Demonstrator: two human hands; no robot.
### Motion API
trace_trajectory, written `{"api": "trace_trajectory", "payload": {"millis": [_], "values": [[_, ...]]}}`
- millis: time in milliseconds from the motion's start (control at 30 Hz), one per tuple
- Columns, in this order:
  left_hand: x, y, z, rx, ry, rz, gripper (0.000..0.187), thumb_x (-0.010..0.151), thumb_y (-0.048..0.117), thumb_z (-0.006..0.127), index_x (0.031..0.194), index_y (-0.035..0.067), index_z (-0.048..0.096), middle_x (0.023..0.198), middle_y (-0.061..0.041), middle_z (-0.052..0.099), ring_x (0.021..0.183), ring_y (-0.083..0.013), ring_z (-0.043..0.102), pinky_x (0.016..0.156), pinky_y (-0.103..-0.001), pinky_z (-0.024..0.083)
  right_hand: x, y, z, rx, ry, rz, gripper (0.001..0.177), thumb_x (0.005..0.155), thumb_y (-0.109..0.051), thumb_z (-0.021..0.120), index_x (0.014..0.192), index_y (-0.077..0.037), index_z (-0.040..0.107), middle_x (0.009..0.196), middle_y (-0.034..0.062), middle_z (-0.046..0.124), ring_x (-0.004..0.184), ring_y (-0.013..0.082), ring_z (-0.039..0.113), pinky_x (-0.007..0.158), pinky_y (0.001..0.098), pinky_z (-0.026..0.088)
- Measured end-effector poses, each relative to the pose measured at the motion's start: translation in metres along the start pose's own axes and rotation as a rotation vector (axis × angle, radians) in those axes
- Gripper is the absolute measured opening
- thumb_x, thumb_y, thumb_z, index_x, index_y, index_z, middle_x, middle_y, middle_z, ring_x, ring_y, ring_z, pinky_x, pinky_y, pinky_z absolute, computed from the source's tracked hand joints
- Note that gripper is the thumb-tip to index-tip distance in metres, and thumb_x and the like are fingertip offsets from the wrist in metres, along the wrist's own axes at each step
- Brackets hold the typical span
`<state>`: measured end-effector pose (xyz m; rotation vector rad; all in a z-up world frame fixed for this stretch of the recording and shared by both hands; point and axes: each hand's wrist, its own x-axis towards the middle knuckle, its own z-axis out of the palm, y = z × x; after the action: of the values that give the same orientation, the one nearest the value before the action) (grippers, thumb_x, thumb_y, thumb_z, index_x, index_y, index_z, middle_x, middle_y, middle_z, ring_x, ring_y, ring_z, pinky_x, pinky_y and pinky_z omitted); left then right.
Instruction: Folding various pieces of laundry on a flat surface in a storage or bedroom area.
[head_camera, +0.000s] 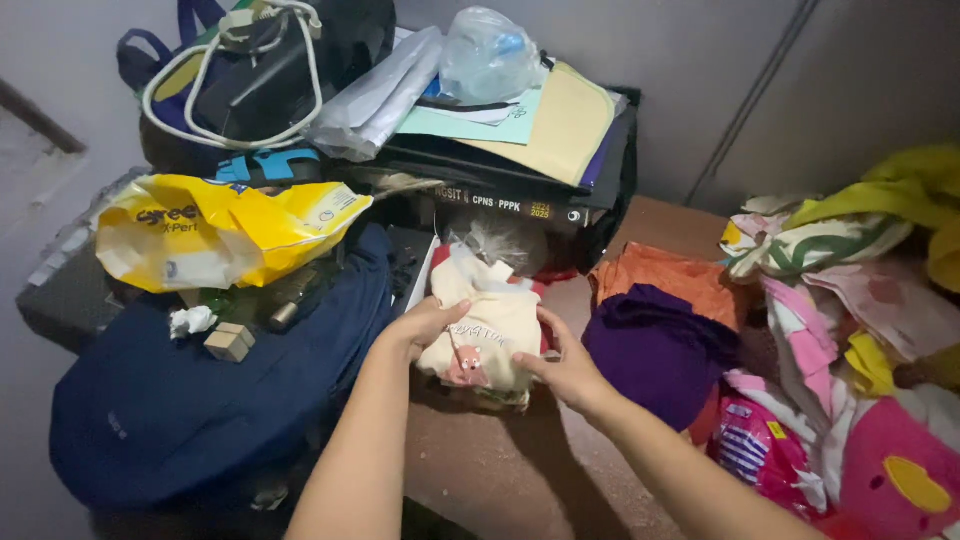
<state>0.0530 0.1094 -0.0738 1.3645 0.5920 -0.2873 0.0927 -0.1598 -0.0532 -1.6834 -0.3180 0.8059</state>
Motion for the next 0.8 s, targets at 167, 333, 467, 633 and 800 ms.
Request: {"api": "trace_trajectory", "payload": {"millis": [167, 333, 467, 633, 800], "values": [[-0.018, 0.007, 0.025, 0.057, -0.061, 0.212, 0.049, 0.094, 0.022, 0.070, 0.137, 0.002, 0.059, 0.126, -0.008, 0.073, 0.116, -0.0216, 0.068, 0.100, -0.038, 0.052, -0.006, 0.007, 0.004, -0.068, 0.070, -0.088, 0.090, 0.075, -0.019, 0.080, 0.154, -0.020, 0.038, 0.134, 0.0129, 0.066, 0.115, 0.0278, 0.068, 0.096, 0.0392, 0.057], [-0.061, 0.011, 0.087, 0.907, 0.887, 0.624, 0.075, 0.085, 0.019, 0.072, 0.150, -0.004, 0.042, 0.149, -0.023, 0.046, 0.135, -0.0416, 0.046, 0.112, -0.049, 0.037, 0.003, 0.035, 0.002, -0.341, 0.098, -0.151, 0.095, 0.075, -0.021, 0.085, 0.154, -0.018, 0.032, 0.137, 0.0164, 0.062, 0.122, 0.0287, 0.064, 0.101, 0.0383, 0.051], [-0.066, -0.015, 0.111, 1.240, 0.822, 0.856, 0.068, 0.093, 0.031, 0.067, 0.149, 0.001, 0.043, 0.158, -0.020, 0.035, 0.146, -0.0385, 0.034, 0.117, -0.055, 0.029, 0.014, 0.052, -0.001, -0.379, 0.127, -0.177, 0.092, 0.076, -0.020, 0.086, 0.153, -0.018, 0.035, 0.132, 0.0181, 0.065, 0.120, 0.0293, 0.064, 0.100, 0.0385, 0.050], [-0.044, -0.045, 0.104, 1.297, 0.723, 0.760, 0.065, 0.097, 0.037, 0.057, 0.153, 0.009, 0.041, 0.158, -0.020, 0.035, 0.149, -0.0396, 0.027, 0.116, -0.062, 0.021, 0.019, 0.071, -0.003, -0.165, 0.037, 0.024, 0.082, 0.082, -0.015, 0.077, 0.155, -0.018, 0.039, 0.107, 0.0139, 0.073, 0.084, 0.0217, 0.070, 0.075, 0.0346, 0.060], [-0.052, -0.025, 0.122, 1.367, 0.713, 0.746, 0.066, 0.095, 0.037, 0.058, 0.152, 0.009, 0.038, 0.159, -0.021, 0.033, 0.148, -0.0405, 0.026, 0.114, -0.064, 0.021, 0.008, 0.058, -0.028, 0.016, -0.013, 0.101, 0.077, 0.089, -0.016, 0.072, 0.156, -0.018, 0.034, 0.109, 0.0121, 0.073, 0.087, 0.0178, 0.070, 0.073, 0.0320, 0.057]]}}
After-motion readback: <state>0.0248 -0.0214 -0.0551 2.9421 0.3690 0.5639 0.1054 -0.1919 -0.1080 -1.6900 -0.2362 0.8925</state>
